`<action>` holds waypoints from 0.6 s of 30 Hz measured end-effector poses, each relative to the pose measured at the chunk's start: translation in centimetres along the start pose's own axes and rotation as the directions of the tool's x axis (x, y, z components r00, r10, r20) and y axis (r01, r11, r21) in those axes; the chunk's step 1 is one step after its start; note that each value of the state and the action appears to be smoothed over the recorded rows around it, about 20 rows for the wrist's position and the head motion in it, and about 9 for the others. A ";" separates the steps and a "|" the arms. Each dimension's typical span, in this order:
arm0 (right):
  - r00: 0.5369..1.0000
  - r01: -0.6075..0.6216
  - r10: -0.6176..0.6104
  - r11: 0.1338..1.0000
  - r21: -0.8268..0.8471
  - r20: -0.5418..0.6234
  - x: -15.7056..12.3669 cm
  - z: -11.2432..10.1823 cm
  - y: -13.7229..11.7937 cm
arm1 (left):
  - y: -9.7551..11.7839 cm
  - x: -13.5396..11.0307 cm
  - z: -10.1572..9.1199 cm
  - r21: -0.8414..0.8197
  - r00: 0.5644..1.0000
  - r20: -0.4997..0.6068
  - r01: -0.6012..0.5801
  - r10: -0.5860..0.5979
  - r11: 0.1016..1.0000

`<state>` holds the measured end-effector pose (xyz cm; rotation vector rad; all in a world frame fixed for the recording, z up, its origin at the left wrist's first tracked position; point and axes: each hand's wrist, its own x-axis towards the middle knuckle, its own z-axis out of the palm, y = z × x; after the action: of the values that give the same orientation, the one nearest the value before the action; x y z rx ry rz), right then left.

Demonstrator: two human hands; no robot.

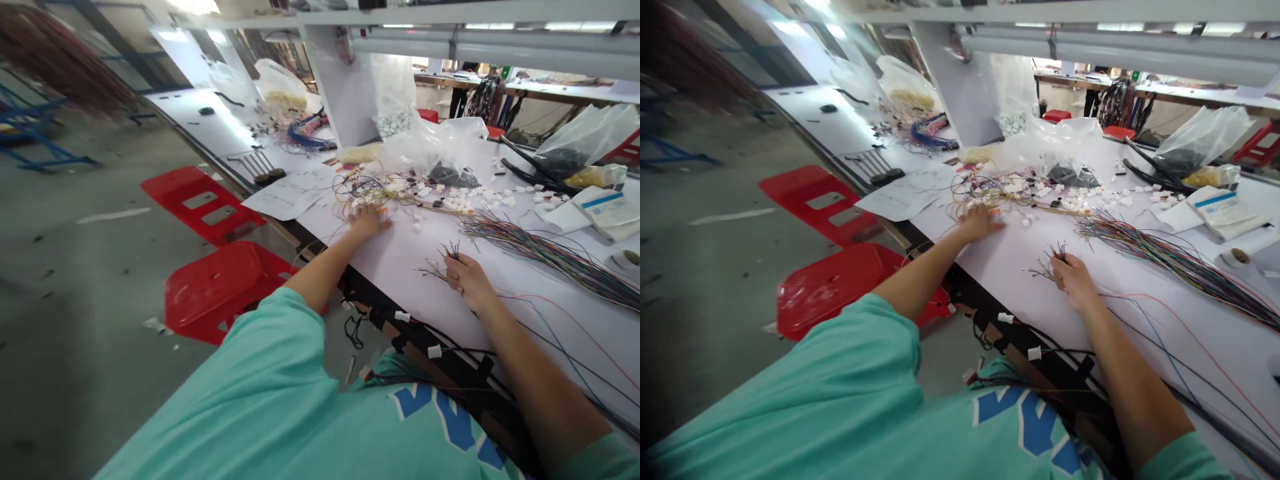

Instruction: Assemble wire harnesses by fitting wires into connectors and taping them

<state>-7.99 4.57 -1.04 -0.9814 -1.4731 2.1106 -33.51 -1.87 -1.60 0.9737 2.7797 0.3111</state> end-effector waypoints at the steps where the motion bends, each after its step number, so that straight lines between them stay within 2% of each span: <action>1: 1.000 0.000 0.000 1.000 0.000 -0.002 0.0 0.0 0.0 | 0.9 -0.1 0.7 0.017 1.000 0.004 -0.022 0.022 1.000; 4: 1.000 0.007 -0.007 1.000 0.002 -0.002 -0.1 -0.1 0.0 | 3.3 0.3 1.8 0.009 0.996 -0.056 -0.066 0.067 0.998; 10: 0.999 0.032 -0.031 0.999 -0.024 0.016 -0.1 -0.2 0.1 | 6.9 2.7 2.4 -0.014 0.993 -0.052 -0.107 0.106 0.994; 14: 0.999 0.041 -0.040 0.998 -0.037 0.030 -0.1 -0.2 0.2 | 8.5 2.6 1.9 -0.033 0.973 0.044 -0.226 0.227 0.974; 18: 0.998 0.046 -0.044 0.998 -0.033 0.041 -0.1 -0.3 0.4 | 8.3 1.5 -0.9 -0.098 0.896 0.205 -0.381 0.393 0.919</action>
<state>-7.65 4.53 -1.45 -0.9137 -1.5403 2.0920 -29.95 5.33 1.26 1.4518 2.3514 0.3093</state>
